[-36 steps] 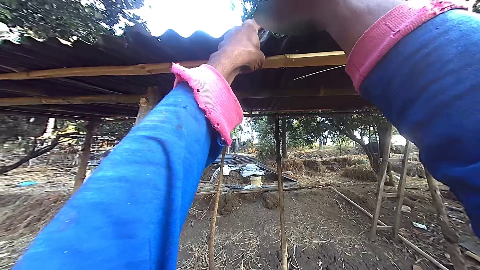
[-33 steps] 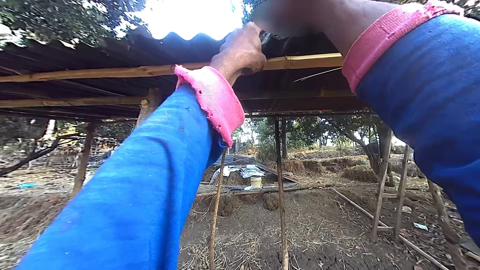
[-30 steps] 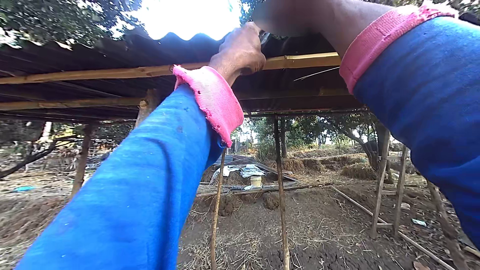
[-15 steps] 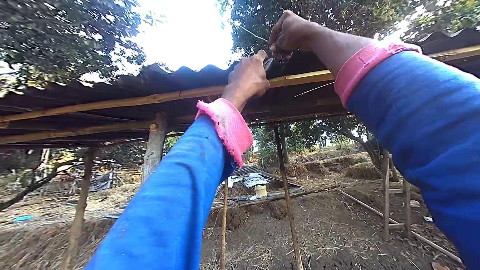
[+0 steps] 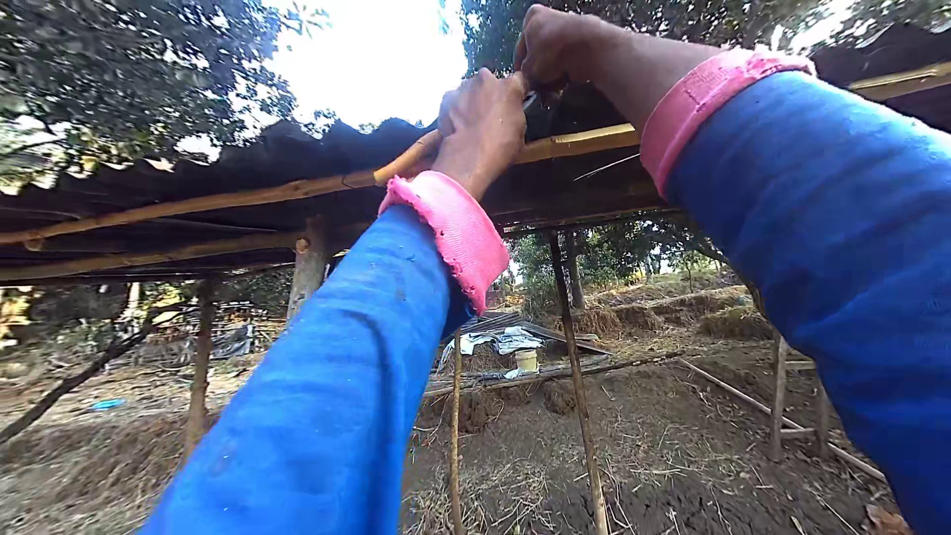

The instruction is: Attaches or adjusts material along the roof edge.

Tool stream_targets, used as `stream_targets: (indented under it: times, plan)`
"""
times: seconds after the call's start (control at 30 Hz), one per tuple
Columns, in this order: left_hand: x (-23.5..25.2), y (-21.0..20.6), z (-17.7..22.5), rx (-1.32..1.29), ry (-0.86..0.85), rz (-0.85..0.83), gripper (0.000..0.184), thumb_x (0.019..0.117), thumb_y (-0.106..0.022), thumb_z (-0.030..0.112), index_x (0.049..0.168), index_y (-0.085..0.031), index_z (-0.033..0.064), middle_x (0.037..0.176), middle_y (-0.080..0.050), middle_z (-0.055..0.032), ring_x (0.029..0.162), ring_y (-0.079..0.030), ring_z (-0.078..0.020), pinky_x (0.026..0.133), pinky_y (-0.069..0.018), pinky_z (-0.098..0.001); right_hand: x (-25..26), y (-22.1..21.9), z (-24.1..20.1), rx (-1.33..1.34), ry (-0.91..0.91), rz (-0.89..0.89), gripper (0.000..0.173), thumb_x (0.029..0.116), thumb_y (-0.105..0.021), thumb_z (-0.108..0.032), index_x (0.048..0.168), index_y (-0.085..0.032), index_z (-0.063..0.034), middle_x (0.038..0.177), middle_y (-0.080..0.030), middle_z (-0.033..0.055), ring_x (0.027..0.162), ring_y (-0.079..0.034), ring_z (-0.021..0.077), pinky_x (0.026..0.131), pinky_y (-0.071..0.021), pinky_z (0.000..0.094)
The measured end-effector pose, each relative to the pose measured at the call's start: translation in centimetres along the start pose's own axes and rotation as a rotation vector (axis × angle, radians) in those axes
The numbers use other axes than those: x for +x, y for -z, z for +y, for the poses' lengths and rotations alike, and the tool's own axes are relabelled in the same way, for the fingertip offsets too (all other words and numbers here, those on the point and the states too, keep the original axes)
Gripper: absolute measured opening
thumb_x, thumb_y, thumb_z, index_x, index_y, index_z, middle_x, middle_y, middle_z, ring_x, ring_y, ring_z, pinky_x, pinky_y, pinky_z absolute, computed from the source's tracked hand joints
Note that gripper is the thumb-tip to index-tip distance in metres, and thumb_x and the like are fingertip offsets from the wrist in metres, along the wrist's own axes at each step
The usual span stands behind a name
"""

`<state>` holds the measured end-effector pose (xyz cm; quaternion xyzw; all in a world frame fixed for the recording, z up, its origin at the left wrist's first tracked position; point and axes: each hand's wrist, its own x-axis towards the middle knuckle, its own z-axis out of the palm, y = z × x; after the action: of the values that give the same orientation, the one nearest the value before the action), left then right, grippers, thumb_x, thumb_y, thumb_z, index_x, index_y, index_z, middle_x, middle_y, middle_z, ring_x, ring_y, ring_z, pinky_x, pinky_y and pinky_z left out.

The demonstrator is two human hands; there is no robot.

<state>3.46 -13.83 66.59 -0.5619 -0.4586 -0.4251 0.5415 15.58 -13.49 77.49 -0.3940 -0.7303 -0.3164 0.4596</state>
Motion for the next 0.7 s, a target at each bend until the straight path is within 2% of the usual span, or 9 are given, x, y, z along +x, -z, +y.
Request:
stream_targets:
  times: [0.1,0.2,0.33,0.4,0.5,0.57,0.63,0.7]
  plan:
    - [-0.1,-0.3,-0.2,0.016,0.015,0.017,0.034,0.1009,-0.055,0.026,0.134,-0.061,0.0187,0.112,-0.068,-0.0256,0.1,-0.068,-0.0476,0.074,-0.052,-0.0656,0.2,0.2,-1.1,-0.091,0.047,-0.037,0.015,0.0931,-0.067,-0.013,0.103,-0.071,-0.0023,0.081,-0.063,0.0071,0.062,-0.055,0.015,0.06,-0.0513,0.0388]
    - [-0.2,-0.7,-0.4,0.012,0.019,0.019,0.036,0.1002,-0.056,0.025,0.136,-0.06,0.0209,0.11,-0.068,-0.0257,0.1,-0.068,-0.0485,0.073,-0.0517,-0.0663,-0.1,0.6,-2.0,-0.251,0.096,-0.079,0.015,0.0929,-0.064,-0.01,0.103,-0.068,0.0001,0.086,-0.062,0.0102,0.071,-0.057,0.0201,0.066,-0.0504,0.044]
    - [-0.4,-0.6,-0.4,-0.005,0.021,0.028,0.033,0.0983,-0.056,0.018,0.131,-0.061,0.0166,0.106,-0.069,-0.0254,0.098,-0.069,-0.0481,0.072,-0.052,-0.0658,0.0,0.7,-1.7,-0.275,0.116,-0.061,0.016,0.0919,-0.066,-0.008,0.104,-0.069,0.0016,0.094,-0.066,0.0134,0.08,-0.062,0.0245,0.073,-0.0527,0.0481]
    - [-0.6,-0.8,-0.4,0.01,0.03,0.029,0.031,0.0983,-0.055,0.017,0.129,-0.061,0.0153,0.106,-0.068,-0.0257,0.098,-0.069,-0.0479,0.071,-0.0524,-0.0649,-0.1,0.6,-1.4,-0.221,0.107,-0.048,0.009,0.0925,-0.065,-0.008,0.098,-0.066,-0.0005,0.087,-0.063,0.0094,0.072,-0.06,0.0194,0.067,-0.0518,0.0424]
    - [-0.4,-0.9,-0.3,0.023,0.052,0.037,0.035,0.0974,-0.057,0.018,0.132,-0.06,0.0176,0.106,-0.069,-0.0261,0.098,-0.069,-0.0475,0.071,-0.0525,-0.0648,0.2,0.6,-0.9,-0.118,0.081,-0.024,0.006,0.0879,-0.068,-0.008,0.092,-0.067,-0.0036,0.079,-0.063,0.0057,0.062,-0.057,0.0153,0.059,-0.0513,0.0377]
    - [-0.4,-0.8,-0.2,0.035,0.05,0.032,0.035,0.0969,-0.057,0.018,0.132,-0.06,0.0174,0.105,-0.069,-0.026,0.098,-0.069,-0.0479,0.071,-0.0522,-0.0647,0.7,0.5,-0.3,-0.047,0.054,-0.021,0.005,0.0916,-0.065,-0.009,0.092,-0.065,-0.0043,0.077,-0.063,0.0041,0.058,-0.056,0.0126,0.055,-0.0504,0.0337]
    - [-0.5,-0.9,-0.2,0.039,0.058,0.033,0.034,0.0968,-0.057,0.018,0.13,-0.06,0.0172,0.105,-0.069,-0.026,0.098,-0.069,-0.0486,0.071,-0.0518,-0.0653,0.9,0.3,-0.2,0.009,0.022,-0.021,0.009,0.0947,-0.061,-0.01,0.1,-0.063,-0.003,0.081,-0.062,0.0047,0.061,-0.057,0.013,0.058,-0.0512,0.0339]
    - [-0.4,-1.0,-0.1,0.035,0.06,0.048,0.03,0.0979,-0.056,0.018,0.128,-0.061,0.0157,0.105,-0.069,-0.0261,0.098,-0.069,-0.0488,0.072,-0.0515,-0.066,0.6,0.3,0.1,0.056,-0.004,-0.007,0.009,0.0956,-0.06,-0.009,0.101,-0.062,-0.0021,0.08,-0.061,0.0043,0.06,-0.056,0.0123,0.057,-0.0505,0.0322]
